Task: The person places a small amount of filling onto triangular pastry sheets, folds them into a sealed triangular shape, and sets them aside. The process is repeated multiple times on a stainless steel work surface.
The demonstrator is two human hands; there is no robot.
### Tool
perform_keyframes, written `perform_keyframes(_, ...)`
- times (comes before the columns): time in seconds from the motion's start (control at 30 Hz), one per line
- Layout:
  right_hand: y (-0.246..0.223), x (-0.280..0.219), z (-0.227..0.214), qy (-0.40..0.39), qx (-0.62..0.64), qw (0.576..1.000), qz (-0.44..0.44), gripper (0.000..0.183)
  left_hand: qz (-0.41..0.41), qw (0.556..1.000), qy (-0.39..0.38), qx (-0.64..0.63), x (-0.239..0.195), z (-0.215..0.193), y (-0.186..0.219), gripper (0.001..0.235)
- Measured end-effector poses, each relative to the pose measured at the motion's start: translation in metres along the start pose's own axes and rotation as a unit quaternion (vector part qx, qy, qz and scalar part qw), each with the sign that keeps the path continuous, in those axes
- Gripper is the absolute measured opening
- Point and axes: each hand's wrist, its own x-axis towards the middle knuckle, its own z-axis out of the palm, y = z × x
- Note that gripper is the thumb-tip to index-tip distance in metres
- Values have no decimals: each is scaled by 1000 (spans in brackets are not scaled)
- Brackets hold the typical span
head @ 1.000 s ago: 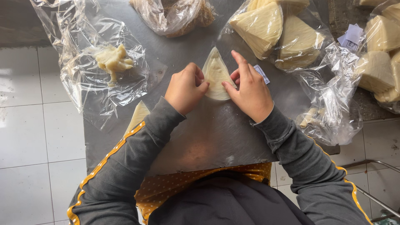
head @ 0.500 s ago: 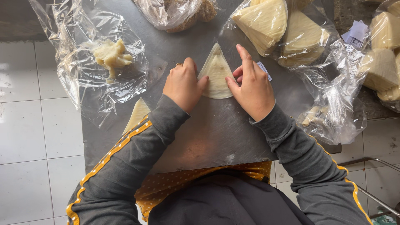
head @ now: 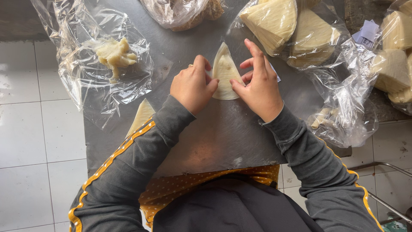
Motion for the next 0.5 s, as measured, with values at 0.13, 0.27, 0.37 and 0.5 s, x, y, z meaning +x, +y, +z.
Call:
perform_keyframes(0.13, 9, 1, 0, -38, 84, 994, 54, 91, -1, 996, 7, -86, 1, 1, -1, 39)
perform_keyframes(0.27, 12, 0, -7, -53, 143, 983, 98, 87, -42, 986, -28, -160, 2, -6, 1, 41)
perform_keyframes(0.37, 9, -3, -18, -81, 124, 983, 112, 79, -135, 960, -111, -220, 2, -15, 3, 40)
perform_keyframes(0.5, 1, -6, -26, -126, 91, 981, 114, 72, -121, 963, -149, -189, -2, -22, 6, 38)
